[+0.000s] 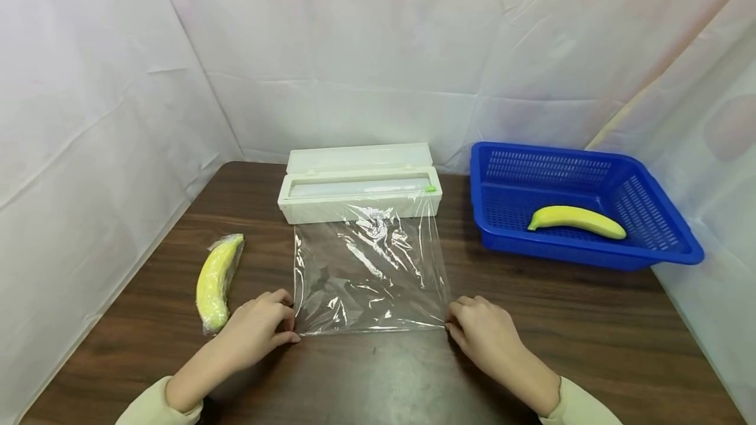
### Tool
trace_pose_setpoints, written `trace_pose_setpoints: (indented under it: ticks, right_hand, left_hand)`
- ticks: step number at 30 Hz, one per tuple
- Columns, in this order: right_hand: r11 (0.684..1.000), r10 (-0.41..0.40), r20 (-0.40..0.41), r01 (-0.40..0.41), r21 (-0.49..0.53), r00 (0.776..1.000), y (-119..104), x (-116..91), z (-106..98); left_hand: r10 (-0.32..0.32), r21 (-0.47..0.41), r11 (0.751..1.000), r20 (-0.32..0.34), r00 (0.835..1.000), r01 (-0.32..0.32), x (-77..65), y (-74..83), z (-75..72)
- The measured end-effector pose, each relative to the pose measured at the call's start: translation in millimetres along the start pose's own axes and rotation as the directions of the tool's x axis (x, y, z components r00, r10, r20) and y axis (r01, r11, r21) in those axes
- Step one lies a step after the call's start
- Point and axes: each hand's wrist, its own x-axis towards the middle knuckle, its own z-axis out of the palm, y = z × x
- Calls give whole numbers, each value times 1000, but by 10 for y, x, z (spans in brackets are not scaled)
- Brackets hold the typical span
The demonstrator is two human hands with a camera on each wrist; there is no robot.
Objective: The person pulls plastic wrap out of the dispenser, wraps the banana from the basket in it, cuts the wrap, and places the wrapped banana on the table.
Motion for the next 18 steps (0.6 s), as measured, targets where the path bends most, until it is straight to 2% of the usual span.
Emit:
trace_pose_setpoints:
  ticks: [6, 12, 15, 18]
  right_hand:
    - [999, -29, 12, 29, -19, 1000, -18, -9, -2]
    - [997, -55, 26, 56, -49, 998, -43, -44, -29]
    - [997, -60, 40, 62, -53, 997, -53, -59, -58]
    - [997, -60, 45, 62, -42, 997, -58, -70, -95]
  left_hand:
    - [1, 7, 1000, 68, 998, -2, -7, 37, -73]
    - [-11, 10, 1000, 162, 987, 10, -34, 103, -180]
    - [-7, 12, 1000, 182, 983, 5, -33, 121, -277]
    - [10, 9, 1000, 175, 984, -12, 1, 121, -398]
